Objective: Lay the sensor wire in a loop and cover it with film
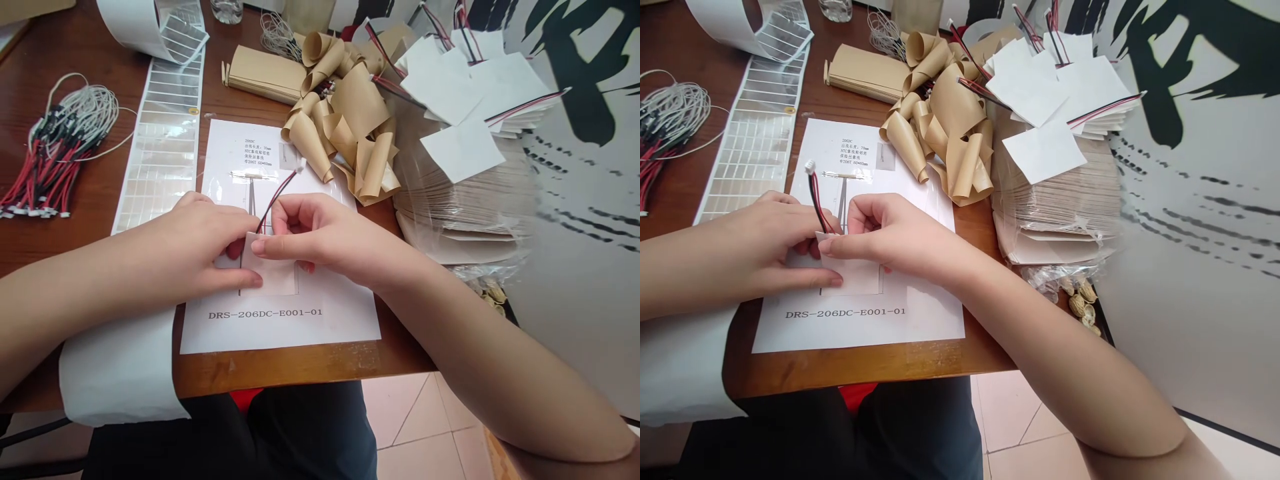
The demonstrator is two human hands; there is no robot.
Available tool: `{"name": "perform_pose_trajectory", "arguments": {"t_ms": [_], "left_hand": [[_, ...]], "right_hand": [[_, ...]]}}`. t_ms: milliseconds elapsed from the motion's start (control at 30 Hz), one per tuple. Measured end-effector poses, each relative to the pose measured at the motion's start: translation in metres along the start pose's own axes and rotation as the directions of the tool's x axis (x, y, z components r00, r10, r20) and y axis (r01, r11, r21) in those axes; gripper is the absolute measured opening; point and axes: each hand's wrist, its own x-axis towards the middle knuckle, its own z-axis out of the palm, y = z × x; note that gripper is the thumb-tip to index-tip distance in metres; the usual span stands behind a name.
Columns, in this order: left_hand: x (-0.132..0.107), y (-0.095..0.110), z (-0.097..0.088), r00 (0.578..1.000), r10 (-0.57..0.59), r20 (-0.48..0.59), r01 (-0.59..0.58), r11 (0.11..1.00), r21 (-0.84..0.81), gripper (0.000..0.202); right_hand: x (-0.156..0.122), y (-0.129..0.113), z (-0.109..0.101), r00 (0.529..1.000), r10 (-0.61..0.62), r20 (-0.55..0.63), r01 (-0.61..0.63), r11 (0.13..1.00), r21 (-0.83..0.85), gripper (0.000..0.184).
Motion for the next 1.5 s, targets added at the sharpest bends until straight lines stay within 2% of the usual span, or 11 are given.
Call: {"name": "perform_pose_trajectory", "arguments": {"t_ms": [167,267,433,733,967,1167,1300,1500], "left_hand": [[0.002,0.003,-0.004,0.993,-0.117,-0.001,0.117,0.993,0.005,0.039],[0.002,0.004,-0.006,0.992,-0.124,0.001,0.124,0.992,-0.019,0.041],[0.000,0.003,-0.007,0.998,-0.069,0.009,0.069,0.992,-0.106,0.038],[0.000,0.002,-0.006,0.999,-0.039,0.012,0.040,0.991,-0.131,0.038],[0.001,0.002,-0.003,0.999,-0.049,0.013,0.049,0.998,-0.027,0.029],[-0.002,0.006,-0.003,0.998,-0.051,0.046,0.051,0.999,0.016,0.031],[-0.003,0.009,-0.004,0.997,-0.010,0.078,0.007,0.999,0.042,0.031],[-0.005,0.005,-0.002,0.995,0.038,0.091,-0.037,0.999,-0.009,0.035]], "right_hand": [[0.004,0.003,-0.010,0.999,-0.034,0.040,0.033,0.999,0.026,0.034],[0.005,0.004,-0.014,0.996,-0.063,0.069,0.062,0.998,0.014,0.023],[0.007,0.006,-0.014,0.989,-0.099,0.111,0.105,0.993,-0.050,0.014],[0.007,0.006,-0.013,0.994,-0.071,0.085,0.065,0.996,0.066,0.016],[0.005,0.004,-0.012,0.994,-0.080,0.073,0.075,0.995,0.065,0.018],[0.004,0.004,-0.009,0.997,-0.058,0.053,0.052,0.993,0.110,0.024],[0.006,0.006,-0.008,0.998,-0.038,0.045,0.030,0.987,0.159,0.028],[0.009,0.007,-0.008,0.997,-0.008,0.073,-0.006,0.983,0.182,0.032]]}}
